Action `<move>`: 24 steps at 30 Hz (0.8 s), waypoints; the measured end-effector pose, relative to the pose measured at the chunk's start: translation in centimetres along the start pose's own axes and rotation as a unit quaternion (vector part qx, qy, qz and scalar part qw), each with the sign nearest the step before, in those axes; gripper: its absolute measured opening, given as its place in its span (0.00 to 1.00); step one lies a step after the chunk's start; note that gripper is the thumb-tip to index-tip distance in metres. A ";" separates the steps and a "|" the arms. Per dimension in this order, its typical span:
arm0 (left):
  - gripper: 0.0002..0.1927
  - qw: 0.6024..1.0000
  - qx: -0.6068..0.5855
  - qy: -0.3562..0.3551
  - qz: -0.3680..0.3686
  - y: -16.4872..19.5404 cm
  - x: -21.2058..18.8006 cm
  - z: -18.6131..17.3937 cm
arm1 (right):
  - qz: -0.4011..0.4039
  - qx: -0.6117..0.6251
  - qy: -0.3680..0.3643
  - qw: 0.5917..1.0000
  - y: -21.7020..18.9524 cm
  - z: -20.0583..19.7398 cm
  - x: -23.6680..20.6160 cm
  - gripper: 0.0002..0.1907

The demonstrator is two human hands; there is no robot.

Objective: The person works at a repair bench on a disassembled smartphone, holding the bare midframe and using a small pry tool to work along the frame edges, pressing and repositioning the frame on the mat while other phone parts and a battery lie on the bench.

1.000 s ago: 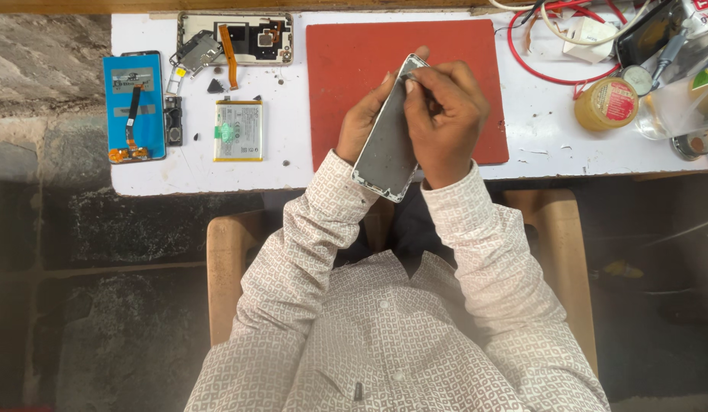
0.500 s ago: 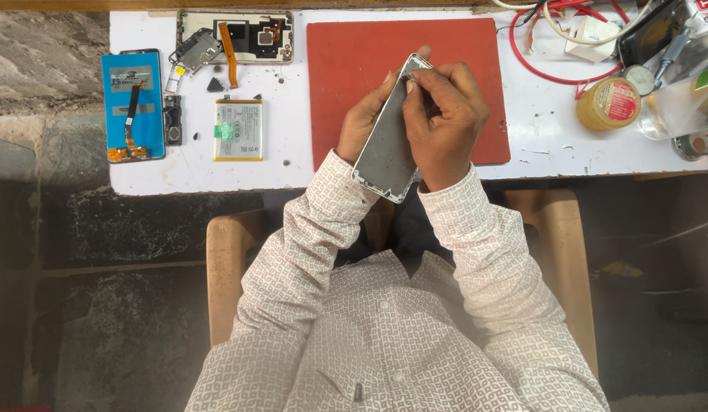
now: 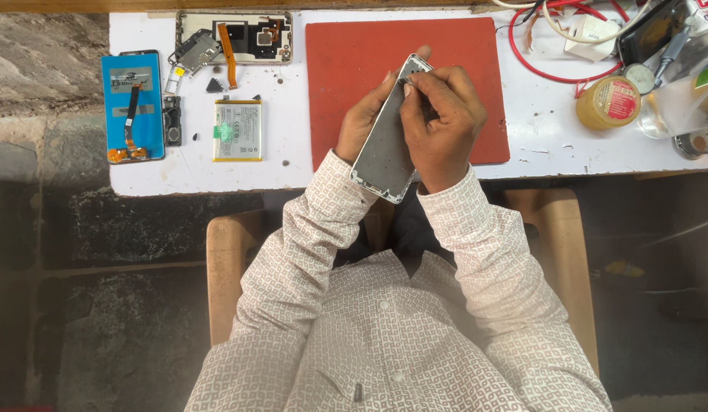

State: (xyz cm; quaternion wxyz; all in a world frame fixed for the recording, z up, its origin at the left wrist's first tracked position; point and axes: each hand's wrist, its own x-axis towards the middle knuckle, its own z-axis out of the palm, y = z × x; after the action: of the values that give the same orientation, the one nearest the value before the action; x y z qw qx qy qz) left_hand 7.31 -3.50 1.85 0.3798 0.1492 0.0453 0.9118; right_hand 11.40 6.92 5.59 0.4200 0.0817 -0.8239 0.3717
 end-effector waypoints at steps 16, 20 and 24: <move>0.28 0.997 0.069 0.001 0.013 -0.5 0.9 -1.9 | -0.009 -0.017 -0.026 0.999 -1.8 -0.4 -0.9 0.06; 0.28 0.998 0.049 -0.019 0.020 -0.4 0.9 -2.1 | -0.017 -0.018 -0.040 0.999 -2.4 -0.6 -1.2 0.07; 0.29 0.998 0.056 0.009 0.022 -0.4 0.7 -2.1 | -0.013 -0.018 -0.055 0.998 -3.1 -0.8 -1.8 0.07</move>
State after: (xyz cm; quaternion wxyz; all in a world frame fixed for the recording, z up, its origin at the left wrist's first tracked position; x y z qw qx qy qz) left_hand 6.51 -2.66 -0.04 0.3501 0.1632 0.0959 0.9174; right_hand 14.42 5.01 6.22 0.3802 0.1052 -0.8511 0.3464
